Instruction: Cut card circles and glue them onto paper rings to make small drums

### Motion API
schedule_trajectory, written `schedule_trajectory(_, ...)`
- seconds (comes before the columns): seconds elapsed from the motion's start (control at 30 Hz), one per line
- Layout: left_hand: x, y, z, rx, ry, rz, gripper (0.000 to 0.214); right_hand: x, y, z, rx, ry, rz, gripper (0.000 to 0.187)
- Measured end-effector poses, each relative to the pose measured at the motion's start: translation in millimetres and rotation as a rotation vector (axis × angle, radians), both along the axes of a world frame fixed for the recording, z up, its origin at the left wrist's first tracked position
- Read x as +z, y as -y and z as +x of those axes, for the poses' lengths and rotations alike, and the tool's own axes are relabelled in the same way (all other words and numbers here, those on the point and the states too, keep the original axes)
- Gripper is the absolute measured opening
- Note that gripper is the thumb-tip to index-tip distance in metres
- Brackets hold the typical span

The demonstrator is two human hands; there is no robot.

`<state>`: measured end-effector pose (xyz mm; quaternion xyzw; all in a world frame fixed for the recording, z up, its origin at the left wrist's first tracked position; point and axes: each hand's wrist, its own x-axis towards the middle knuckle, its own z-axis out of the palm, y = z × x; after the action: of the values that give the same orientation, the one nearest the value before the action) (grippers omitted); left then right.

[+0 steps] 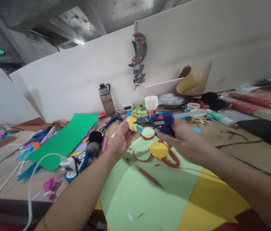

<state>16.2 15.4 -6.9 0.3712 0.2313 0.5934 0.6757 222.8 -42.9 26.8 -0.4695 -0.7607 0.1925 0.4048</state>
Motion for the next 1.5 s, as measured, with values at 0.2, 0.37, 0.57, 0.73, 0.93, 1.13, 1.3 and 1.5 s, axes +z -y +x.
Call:
schedule_trajectory(0.2,-4.4,-1,-2,-0.059,-0.008,0.068,0.026,-1.5,4,-1,-0.013,0.108,-0.032,0.026)
schedule_trajectory(0.37,-0.4,0,-2,-0.026,-0.016,0.052,0.030,2.1,5,0,-0.026,0.145,-0.021,0.024)
schedule_trajectory(0.57,2.5,0,-3,0.015,-0.014,0.008,0.033,5.0,6,-1,-0.037,0.152,-0.002,0.019)
schedule_trajectory(0.73,5.5,1,-2,0.021,-0.001,0.001,0.029,3.8,5,-1,-0.028,0.160,-0.033,0.023)
schedule_trajectory(0.93,3.3,1,-3,0.009,-0.018,0.002,0.029,6.0,7,0,0.000,0.111,-0.034,0.022)
schedule_trajectory(1.13,0.6,-1,-5,0.002,-0.014,0.013,0.022,2.9,7,0,-0.021,0.155,-0.012,0.023)
schedule_trajectory(1.3,4.8,0,-5,0.026,0.023,-0.020,0.023,6.9,6,0,-0.031,0.178,-0.046,0.024)
schedule_trajectory(1.5,3.7,0,-4,0.017,0.037,-0.022,0.025,10.0,5,1,-0.005,0.023,-0.073,0.021)
